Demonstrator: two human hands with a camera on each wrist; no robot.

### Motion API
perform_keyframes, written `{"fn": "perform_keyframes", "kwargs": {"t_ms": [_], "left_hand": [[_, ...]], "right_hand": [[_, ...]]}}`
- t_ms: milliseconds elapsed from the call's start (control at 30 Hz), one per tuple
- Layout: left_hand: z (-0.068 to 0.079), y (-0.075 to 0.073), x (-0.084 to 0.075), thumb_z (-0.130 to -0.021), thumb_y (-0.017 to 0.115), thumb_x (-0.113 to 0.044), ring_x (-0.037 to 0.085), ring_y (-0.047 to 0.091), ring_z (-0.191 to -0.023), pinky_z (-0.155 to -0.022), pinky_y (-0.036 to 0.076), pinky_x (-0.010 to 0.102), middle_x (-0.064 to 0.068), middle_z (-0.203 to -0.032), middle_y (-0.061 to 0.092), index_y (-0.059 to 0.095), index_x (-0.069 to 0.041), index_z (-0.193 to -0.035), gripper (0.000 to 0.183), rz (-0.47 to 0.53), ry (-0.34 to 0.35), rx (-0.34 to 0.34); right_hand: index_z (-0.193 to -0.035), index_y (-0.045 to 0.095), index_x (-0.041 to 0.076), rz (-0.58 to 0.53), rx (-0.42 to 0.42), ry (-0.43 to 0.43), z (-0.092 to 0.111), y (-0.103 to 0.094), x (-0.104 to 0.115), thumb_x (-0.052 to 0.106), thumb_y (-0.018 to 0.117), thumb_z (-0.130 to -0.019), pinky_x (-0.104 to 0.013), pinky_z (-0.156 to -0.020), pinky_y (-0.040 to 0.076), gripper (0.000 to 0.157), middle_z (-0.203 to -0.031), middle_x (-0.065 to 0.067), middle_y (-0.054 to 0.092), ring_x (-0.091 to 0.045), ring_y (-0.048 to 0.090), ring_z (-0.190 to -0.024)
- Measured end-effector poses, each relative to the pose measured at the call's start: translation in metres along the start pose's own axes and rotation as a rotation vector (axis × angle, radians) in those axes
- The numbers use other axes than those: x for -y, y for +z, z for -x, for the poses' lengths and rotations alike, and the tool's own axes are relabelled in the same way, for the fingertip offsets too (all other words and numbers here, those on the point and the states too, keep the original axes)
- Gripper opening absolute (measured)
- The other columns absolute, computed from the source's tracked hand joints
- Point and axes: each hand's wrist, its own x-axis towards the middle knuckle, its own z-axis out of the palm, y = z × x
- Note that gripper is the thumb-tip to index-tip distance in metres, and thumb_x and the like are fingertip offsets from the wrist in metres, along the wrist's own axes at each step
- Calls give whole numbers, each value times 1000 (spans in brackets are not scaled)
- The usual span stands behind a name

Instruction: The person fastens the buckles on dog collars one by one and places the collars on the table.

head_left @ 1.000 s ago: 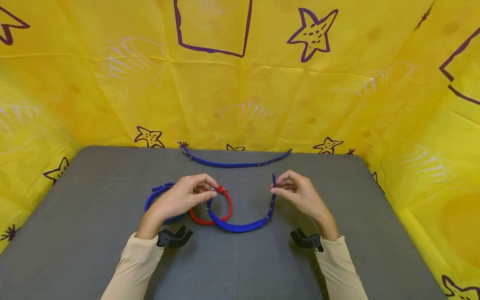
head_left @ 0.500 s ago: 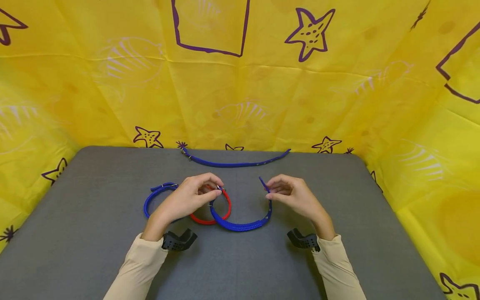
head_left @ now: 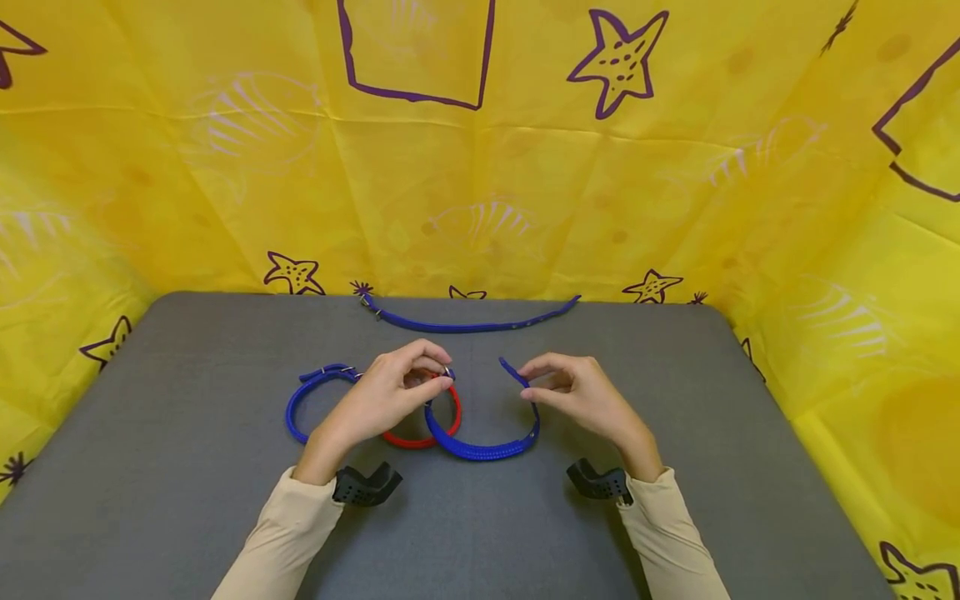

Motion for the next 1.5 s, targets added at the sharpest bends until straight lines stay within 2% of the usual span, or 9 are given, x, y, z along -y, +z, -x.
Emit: {"fn": "perform_keyframes", "kwargs": {"t_ms": [333,533,700,1133,1500], "left_hand": [[-1,4,-3,-96,67,-21,12,66,-93,-80,51,28,-1,-103,74,64,-16,-111,16,-20,-6,10],[0,7,-2,-95,67,-20,11,67,-92,-77,51,26,-1,-103,74,65,-16,-111,16,-32,22,0],[-1,9,-2,-95,68,-19,11,68,-91,-76,52,25,0,-103,75,67,-14,-111,17,-34,56,-9],[-1,11,-5,-96,67,-20,10,68,-92,-78,53,27,-2,-103,75,69,-17,-112,17,-35,46,29],[-1,13,-3,-94,69,-20,9,66,-91,-78,52,28,-2,-104,75,64,-17,-107,14,-40,63,17]], "right_hand": [[-106,74,8,-5,21,-7,0,7,3,12,77,-86,-26,-77,58,21,-105,-10,75,-18,75,-89],[-105,74,7,-35,27,16,-2,13,6,12,77,-86,-26,-77,58,19,-104,-10,75,-17,75,-90],[-106,75,8,-20,41,-17,-3,17,9,12,77,-87,-29,-77,59,20,-102,-11,76,-15,74,-88],[-106,76,10,63,52,-99,-2,20,14,14,75,-88,-29,-78,58,19,-98,-7,77,-11,72,-82],[-106,76,12,65,45,-136,-3,24,14,15,75,-88,-27,-77,57,18,-98,-8,77,-7,70,-80]]}}
